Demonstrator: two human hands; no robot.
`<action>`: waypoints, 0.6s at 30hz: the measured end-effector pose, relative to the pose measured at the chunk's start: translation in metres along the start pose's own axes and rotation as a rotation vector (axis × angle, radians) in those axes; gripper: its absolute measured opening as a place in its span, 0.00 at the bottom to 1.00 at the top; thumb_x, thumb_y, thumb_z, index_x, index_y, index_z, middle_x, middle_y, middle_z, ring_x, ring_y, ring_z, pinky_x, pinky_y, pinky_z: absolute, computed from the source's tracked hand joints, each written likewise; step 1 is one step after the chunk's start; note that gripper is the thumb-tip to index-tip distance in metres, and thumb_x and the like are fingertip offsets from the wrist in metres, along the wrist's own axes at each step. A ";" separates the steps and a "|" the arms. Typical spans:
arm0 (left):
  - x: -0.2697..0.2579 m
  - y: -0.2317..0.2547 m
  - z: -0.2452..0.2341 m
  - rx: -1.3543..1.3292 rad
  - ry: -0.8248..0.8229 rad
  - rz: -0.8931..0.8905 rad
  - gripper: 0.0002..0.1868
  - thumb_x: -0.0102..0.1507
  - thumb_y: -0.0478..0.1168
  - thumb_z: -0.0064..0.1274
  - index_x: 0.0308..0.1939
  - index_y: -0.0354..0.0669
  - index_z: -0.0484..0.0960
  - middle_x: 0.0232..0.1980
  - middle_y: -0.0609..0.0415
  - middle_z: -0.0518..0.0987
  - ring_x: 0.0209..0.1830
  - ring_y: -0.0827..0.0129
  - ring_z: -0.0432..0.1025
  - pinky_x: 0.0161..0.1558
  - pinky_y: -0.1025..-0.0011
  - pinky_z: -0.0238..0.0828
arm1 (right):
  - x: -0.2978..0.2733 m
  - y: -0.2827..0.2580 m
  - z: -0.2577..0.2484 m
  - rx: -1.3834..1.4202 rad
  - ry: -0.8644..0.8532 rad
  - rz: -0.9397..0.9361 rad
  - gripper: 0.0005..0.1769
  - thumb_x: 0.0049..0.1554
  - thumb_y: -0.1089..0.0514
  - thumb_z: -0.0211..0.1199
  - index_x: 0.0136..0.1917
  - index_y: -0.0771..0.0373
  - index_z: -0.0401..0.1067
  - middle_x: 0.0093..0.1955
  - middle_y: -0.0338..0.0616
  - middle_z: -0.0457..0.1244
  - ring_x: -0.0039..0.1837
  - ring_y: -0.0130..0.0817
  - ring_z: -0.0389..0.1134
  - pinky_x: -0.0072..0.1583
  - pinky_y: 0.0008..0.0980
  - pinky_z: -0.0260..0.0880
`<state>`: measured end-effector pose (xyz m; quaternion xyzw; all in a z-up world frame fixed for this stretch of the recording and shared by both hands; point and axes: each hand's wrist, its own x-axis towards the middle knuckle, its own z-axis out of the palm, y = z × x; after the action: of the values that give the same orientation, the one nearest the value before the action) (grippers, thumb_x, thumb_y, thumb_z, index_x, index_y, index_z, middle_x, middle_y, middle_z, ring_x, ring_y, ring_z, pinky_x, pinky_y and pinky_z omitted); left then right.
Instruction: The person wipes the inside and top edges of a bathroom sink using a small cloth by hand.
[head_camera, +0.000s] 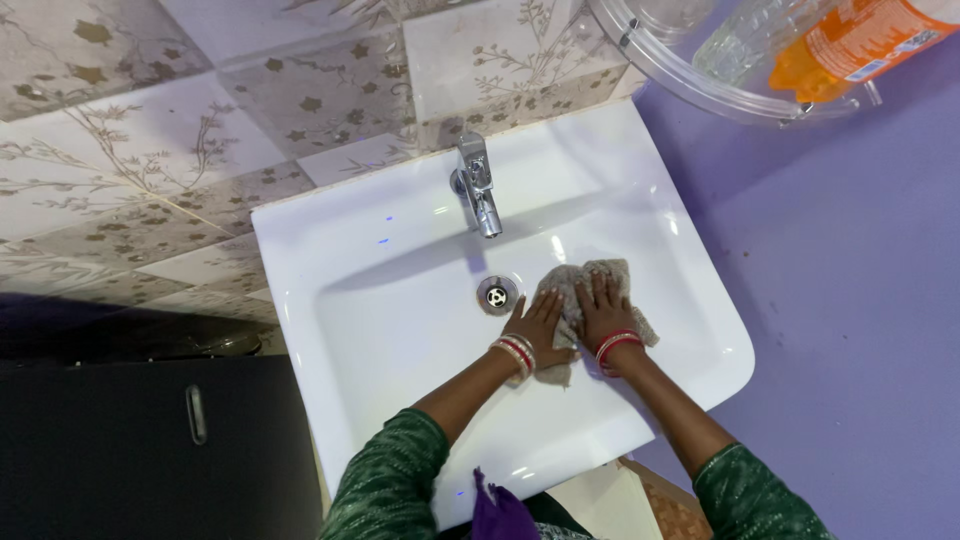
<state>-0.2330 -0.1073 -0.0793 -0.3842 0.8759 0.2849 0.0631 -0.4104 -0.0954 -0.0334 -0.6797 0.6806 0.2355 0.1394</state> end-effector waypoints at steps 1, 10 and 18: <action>-0.013 -0.008 0.000 0.012 -0.075 0.025 0.63 0.59 0.80 0.36 0.81 0.38 0.35 0.85 0.45 0.35 0.85 0.57 0.29 0.78 0.46 0.22 | 0.003 -0.008 -0.001 0.002 0.000 -0.002 0.46 0.62 0.41 0.54 0.85 0.50 0.36 0.87 0.51 0.27 0.86 0.53 0.28 0.79 0.52 0.34; 0.076 -0.019 -0.030 -0.001 0.099 -0.064 0.63 0.59 0.79 0.37 0.81 0.40 0.36 0.85 0.46 0.36 0.85 0.57 0.31 0.78 0.45 0.26 | 0.062 0.017 -0.049 -0.158 0.220 0.021 0.42 0.63 0.38 0.50 0.84 0.44 0.38 0.88 0.42 0.31 0.87 0.43 0.30 0.79 0.61 0.28; 0.030 0.061 0.005 -0.006 -0.065 0.285 0.57 0.62 0.74 0.35 0.82 0.41 0.39 0.86 0.47 0.39 0.86 0.58 0.34 0.78 0.46 0.29 | -0.059 0.056 0.003 -0.067 0.080 0.220 0.38 0.64 0.39 0.43 0.83 0.48 0.38 0.87 0.43 0.27 0.86 0.45 0.25 0.77 0.53 0.26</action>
<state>-0.2979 -0.0904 -0.0653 -0.2469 0.9182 0.3057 0.0492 -0.4642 -0.0452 0.0011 -0.6140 0.7479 0.2445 0.0625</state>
